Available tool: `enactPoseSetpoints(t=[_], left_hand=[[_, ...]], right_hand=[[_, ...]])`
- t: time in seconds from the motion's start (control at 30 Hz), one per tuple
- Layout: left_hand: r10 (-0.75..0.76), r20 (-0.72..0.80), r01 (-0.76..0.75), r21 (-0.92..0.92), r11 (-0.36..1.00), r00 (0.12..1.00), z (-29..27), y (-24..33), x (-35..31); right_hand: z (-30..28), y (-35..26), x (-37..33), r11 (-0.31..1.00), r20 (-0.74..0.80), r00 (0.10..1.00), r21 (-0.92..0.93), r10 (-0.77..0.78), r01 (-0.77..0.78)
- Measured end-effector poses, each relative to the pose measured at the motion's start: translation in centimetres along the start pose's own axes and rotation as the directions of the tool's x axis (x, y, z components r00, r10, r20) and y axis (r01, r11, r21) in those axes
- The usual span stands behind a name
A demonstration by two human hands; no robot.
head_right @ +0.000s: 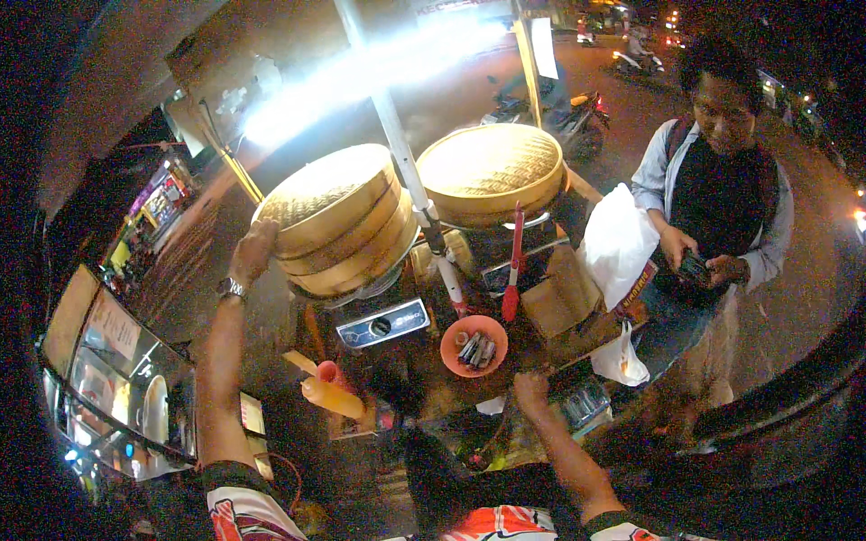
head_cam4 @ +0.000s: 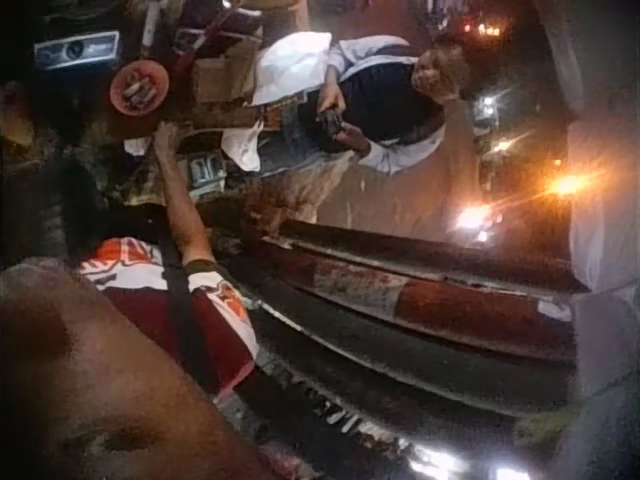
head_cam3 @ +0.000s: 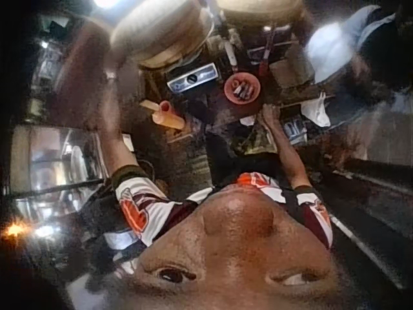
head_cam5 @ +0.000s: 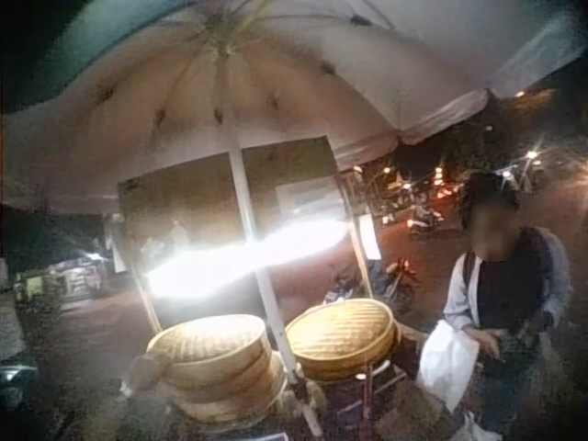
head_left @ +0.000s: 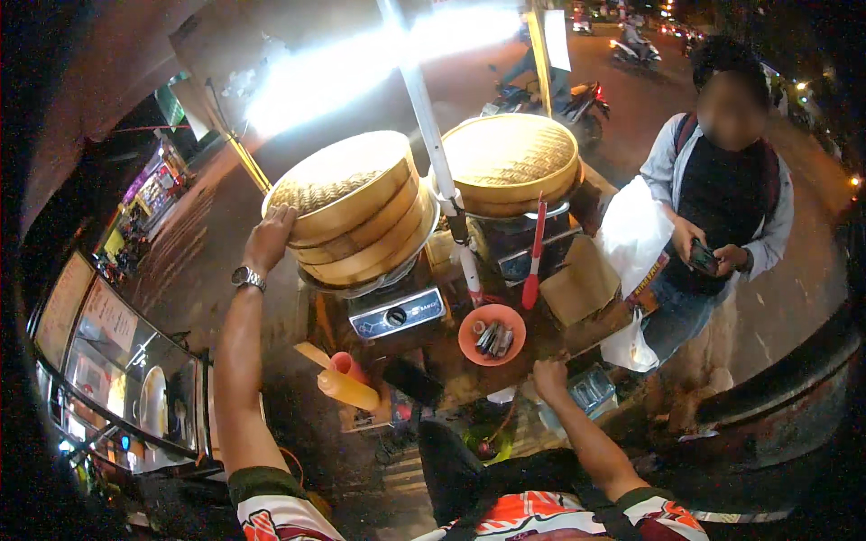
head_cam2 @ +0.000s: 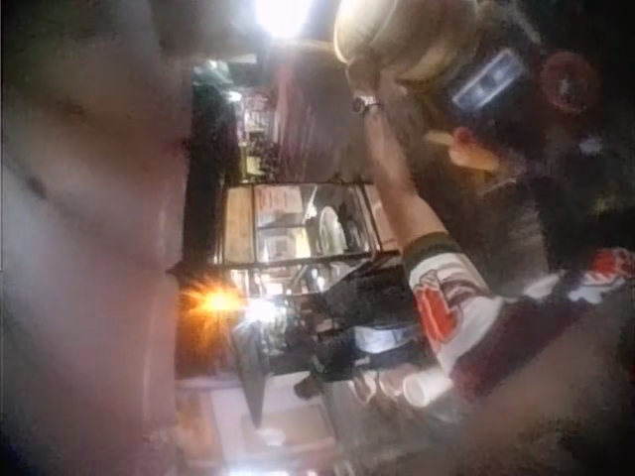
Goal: The recorder is managing a street food cart, checking steamed food in bamboo baskets and showing a menu to customers.
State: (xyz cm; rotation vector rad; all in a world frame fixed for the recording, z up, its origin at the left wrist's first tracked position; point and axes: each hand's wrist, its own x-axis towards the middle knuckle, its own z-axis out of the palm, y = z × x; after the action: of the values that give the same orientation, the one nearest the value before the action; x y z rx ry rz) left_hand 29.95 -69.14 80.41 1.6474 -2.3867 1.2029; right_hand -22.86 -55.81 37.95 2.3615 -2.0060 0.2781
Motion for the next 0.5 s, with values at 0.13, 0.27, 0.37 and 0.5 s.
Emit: enactPoseSetpoints(t=[0.13,0.27,0.37,0.5], left_hand=[[-0.029,0.004,0.029,0.017,0.999,1.000,0.9,-0.4,-1.1],[-0.091,0.074,0.099,-0.115,0.988,0.993,0.6,2.4,-1.4],[-0.095,-0.030,0.089,-0.153,0.984,0.995,0.3,2.4,-1.7],[-0.140,-0.103,0.105,-0.286,0.952,0.985,-2.1,1.9,-2.3]], right_hand=[[-1.9,-1.5,-0.2,0.999,0.017,0.999,-0.030,0.034,-0.033],[-0.5,-0.2,0.0,0.992,0.037,0.999,-0.121,0.037,-0.033],[1.5,0.7,0.0,0.999,0.049,0.998,0.026,0.035,-0.037],[1.4,0.1,0.4,0.996,0.067,0.995,0.046,0.072,-0.075]])
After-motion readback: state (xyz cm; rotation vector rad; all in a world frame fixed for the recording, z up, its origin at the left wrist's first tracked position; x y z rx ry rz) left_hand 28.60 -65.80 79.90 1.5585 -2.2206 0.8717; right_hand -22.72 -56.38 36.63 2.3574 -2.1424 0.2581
